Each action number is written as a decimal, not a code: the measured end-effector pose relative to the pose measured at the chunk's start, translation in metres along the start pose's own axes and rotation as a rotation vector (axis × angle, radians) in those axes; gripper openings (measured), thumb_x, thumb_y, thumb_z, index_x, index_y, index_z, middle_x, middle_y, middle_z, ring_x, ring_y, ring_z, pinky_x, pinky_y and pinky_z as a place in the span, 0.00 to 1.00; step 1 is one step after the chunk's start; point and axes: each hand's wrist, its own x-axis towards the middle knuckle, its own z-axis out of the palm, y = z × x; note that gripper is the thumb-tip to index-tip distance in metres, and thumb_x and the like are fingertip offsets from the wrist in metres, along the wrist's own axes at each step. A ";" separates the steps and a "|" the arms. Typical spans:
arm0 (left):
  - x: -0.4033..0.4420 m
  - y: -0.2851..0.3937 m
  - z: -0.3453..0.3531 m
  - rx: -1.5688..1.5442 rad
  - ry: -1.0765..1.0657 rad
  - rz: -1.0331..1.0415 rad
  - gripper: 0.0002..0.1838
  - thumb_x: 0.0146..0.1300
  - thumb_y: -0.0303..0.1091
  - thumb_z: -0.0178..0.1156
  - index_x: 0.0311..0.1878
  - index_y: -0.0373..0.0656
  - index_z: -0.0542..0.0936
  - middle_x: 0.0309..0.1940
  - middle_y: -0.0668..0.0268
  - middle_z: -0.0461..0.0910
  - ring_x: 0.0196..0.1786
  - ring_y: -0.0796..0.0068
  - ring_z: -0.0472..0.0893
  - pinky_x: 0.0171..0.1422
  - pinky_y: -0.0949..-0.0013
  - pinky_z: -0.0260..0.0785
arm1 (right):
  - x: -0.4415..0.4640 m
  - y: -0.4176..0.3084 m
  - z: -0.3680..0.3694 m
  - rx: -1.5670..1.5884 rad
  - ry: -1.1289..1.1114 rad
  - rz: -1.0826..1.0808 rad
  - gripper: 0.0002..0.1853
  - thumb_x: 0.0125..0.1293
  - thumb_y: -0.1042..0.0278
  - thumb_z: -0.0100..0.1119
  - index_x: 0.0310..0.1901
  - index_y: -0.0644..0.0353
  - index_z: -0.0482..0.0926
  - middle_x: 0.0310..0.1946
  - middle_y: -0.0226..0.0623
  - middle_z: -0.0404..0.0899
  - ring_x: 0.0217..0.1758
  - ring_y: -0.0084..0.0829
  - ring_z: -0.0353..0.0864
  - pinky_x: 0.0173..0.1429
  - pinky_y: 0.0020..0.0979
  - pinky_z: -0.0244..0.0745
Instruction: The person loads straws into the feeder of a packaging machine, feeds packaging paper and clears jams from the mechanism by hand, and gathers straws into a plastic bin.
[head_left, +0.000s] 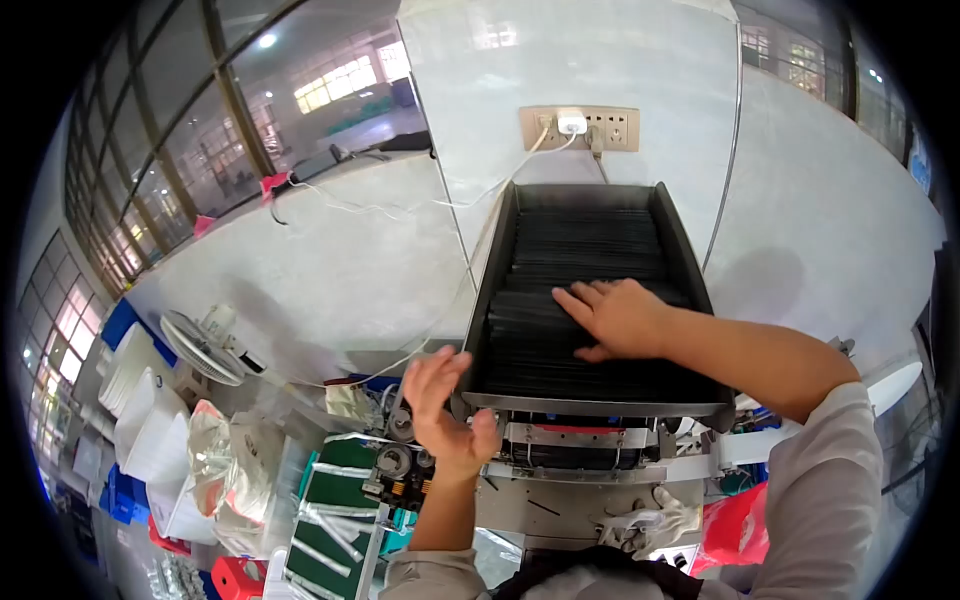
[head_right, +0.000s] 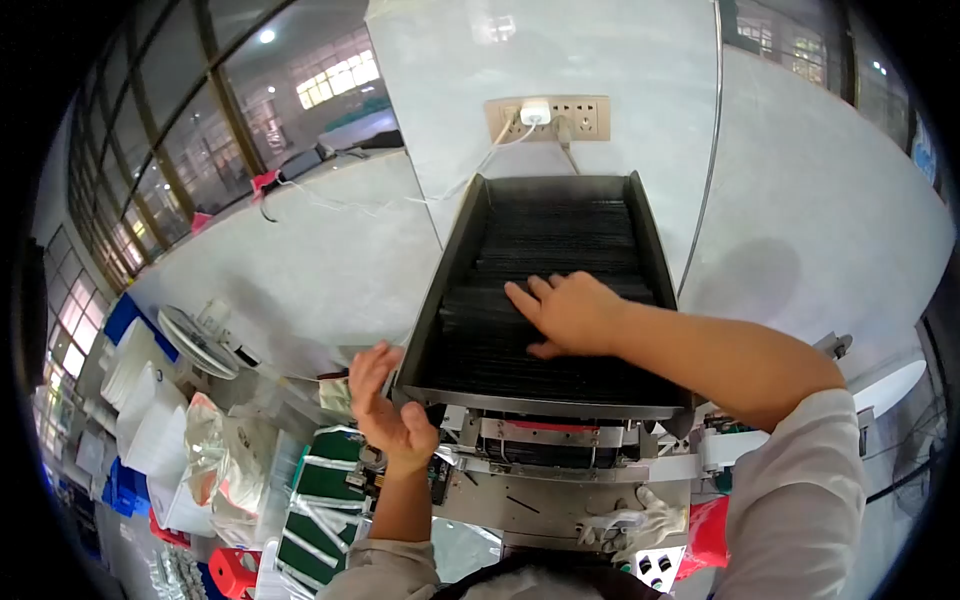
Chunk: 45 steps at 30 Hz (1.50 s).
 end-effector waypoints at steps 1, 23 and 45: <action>-0.003 0.005 0.006 -0.015 -0.037 0.013 0.20 0.55 0.39 0.53 0.45 0.34 0.66 0.36 0.55 0.76 0.42 0.57 0.75 0.57 0.58 0.54 | -0.005 0.007 0.004 -0.086 0.097 -0.017 0.42 0.49 0.44 0.56 0.59 0.64 0.53 0.53 0.56 0.61 0.52 0.48 0.67 0.52 0.36 0.66; -0.026 -0.033 0.016 -0.208 -0.008 0.067 0.05 0.52 0.31 0.48 0.28 0.41 0.67 0.21 0.66 0.63 0.23 0.72 0.69 0.45 0.57 0.66 | 0.111 0.154 0.036 -0.254 0.376 -0.023 0.35 0.54 0.50 0.51 0.59 0.62 0.55 0.56 0.44 0.61 0.57 0.38 0.62 0.60 0.35 0.55; -0.024 -0.030 0.020 -0.235 0.062 0.047 0.03 0.52 0.27 0.49 0.30 0.38 0.68 0.22 0.63 0.66 0.24 0.68 0.69 0.47 0.55 0.66 | 0.033 0.023 0.035 0.196 -0.203 0.153 0.39 0.58 0.34 0.28 0.64 0.51 0.38 0.66 0.35 0.32 0.69 0.39 0.28 0.66 0.51 0.30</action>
